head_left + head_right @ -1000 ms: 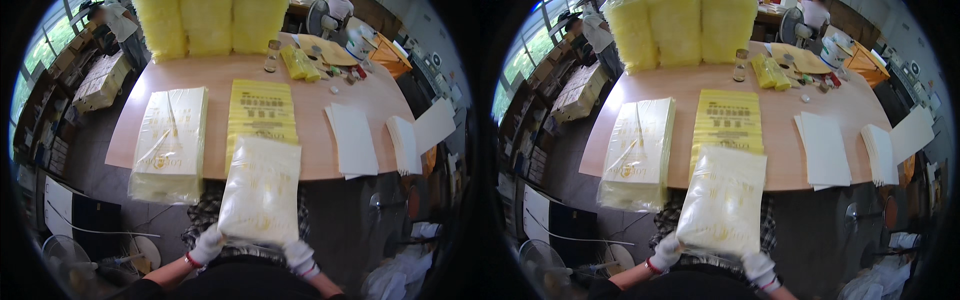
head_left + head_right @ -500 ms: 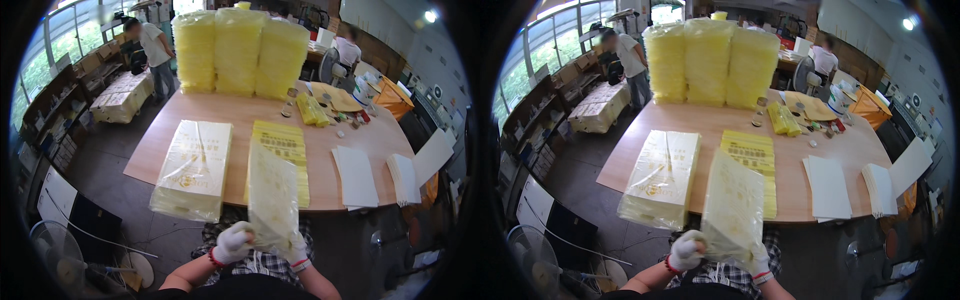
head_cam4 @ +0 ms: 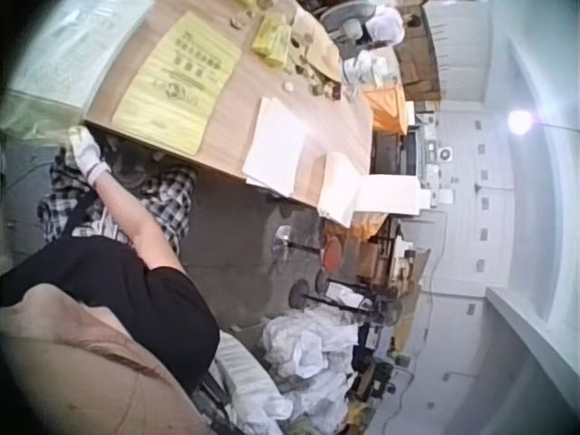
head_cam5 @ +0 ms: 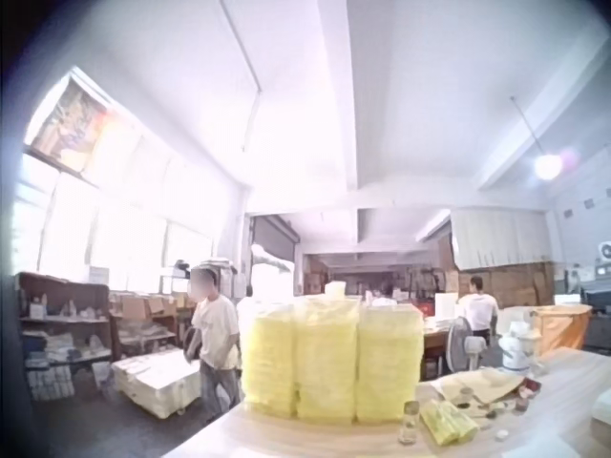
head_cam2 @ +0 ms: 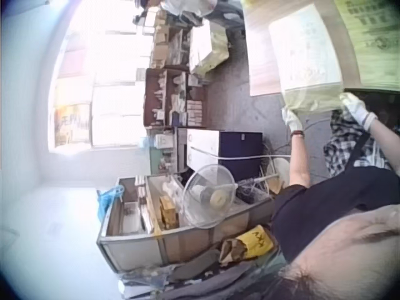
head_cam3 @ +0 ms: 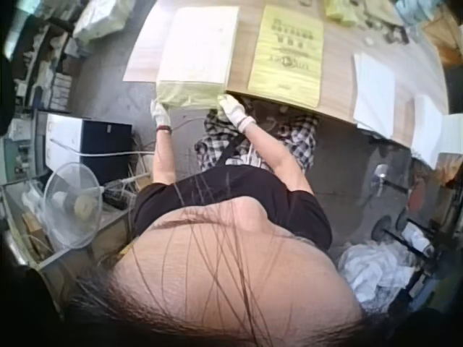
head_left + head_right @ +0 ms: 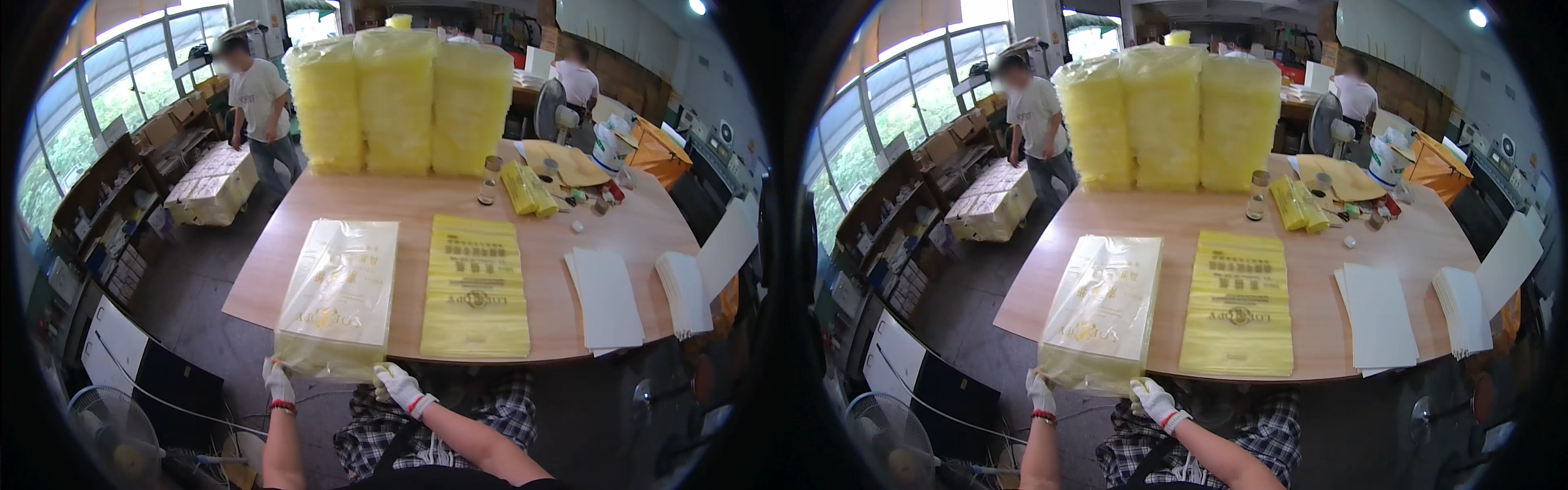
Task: The person repeatedly places white sheets into yellow plastic bags on a table, then stacks the filled bags. The person handles the sheets and bags by hand without using tools.
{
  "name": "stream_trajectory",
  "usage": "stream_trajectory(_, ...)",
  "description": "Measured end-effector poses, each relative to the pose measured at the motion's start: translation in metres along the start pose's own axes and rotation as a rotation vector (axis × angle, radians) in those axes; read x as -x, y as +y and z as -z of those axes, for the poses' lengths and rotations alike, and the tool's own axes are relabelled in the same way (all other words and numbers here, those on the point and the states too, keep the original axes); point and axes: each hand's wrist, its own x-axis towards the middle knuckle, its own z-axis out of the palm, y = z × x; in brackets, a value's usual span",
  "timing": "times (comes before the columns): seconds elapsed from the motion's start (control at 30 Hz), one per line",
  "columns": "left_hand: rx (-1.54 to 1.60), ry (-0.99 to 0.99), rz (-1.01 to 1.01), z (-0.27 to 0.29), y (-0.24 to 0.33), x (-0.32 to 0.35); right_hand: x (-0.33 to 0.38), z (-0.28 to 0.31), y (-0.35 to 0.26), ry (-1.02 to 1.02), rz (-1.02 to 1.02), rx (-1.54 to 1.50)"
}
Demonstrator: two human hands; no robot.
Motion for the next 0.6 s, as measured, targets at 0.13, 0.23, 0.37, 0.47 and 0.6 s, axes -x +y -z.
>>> stream_trajectory(0.13, -0.212, -0.041, 0.282, 0.004, -0.035, 0.08, 0.031, 0.055, 0.033, -0.222, -0.14, -0.002)
stream_trajectory(0.23, -0.721, -0.759, -0.129, -0.054, -0.01, 0.166, 0.064, 0.087, 0.037, 0.004, -0.169, -0.03)
stream_trajectory(0.37, -0.472, -1.284, -0.483, -0.193, 0.031, 0.216, 0.103, 0.132, 0.025, 0.236, -0.15, -0.076)
stream_trajectory(0.47, -0.534, -1.063, -0.719, -0.286, 0.017, 0.234, 0.122, 0.151, 0.014, 0.362, -0.125, -0.091)
stream_trajectory(0.6, -0.901, -1.021, -0.937, -0.351, -0.023, 0.223, 0.136, 0.168, 0.009, 0.435, -0.064, -0.134)
